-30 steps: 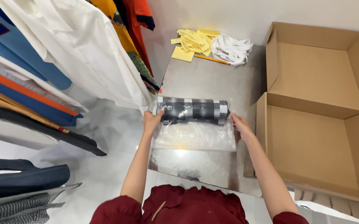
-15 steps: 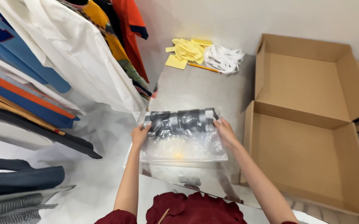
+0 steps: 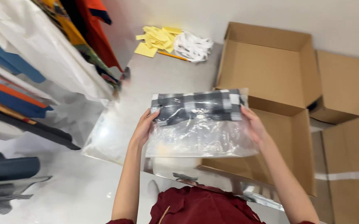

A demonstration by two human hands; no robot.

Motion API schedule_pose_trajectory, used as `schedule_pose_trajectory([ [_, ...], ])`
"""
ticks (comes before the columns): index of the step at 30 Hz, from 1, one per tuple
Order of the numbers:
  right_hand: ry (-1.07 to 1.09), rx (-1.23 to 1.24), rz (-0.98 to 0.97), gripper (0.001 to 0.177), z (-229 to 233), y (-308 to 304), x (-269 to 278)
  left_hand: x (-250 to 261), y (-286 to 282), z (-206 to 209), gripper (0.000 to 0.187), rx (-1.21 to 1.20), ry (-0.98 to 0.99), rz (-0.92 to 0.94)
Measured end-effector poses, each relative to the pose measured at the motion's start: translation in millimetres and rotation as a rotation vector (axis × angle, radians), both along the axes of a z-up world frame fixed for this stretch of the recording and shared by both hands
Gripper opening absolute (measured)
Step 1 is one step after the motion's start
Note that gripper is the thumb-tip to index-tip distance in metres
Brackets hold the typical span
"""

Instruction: Packing a garment into a cardboard box, labeling it, and tying a decorative ribbon.

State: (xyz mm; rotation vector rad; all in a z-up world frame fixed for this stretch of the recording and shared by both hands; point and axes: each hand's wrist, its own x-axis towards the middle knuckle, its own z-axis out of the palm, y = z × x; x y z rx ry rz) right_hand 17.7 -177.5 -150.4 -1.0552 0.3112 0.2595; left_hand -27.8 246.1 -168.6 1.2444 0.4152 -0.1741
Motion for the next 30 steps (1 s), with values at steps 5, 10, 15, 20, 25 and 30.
schedule_pose_trajectory([
  [5, -0.001, -0.194, -0.078, 0.03, 12.5, -125.5, -51.3, 23.1, -113.5, -2.1, 0.02, 0.074, -0.098, -0.207],
  [10, 0.059, -0.575, -0.128, 0.012, -85.1, -258.0, -60.4, 46.2, -208.2, -15.9, 0.019, 0.274, -0.21, -0.398],
  [15, 0.036, -1.197, -0.037, 0.022, -133.1, -277.1, -40.1, 74.1, -251.8, -64.6, 0.036, 0.969, -0.204, -0.54],
  [20, -0.015, -1.338, -0.075, 0.019, -134.9, -245.4, -15.4, 74.6, -271.9, -32.9, 0.047, 0.98, -0.269, -0.413],
  [25, -0.19, -1.255, -0.061, 0.071, -22.5, -188.6, -55.2, 59.6, -276.4, 17.6, 0.079, 1.03, -0.366, -0.444],
  [30, -0.325, -1.682, -0.137, 0.05, -6.7, -224.0, -65.4, 121.9, -265.8, -0.4, 0.061, 1.027, -0.475, -0.133],
])
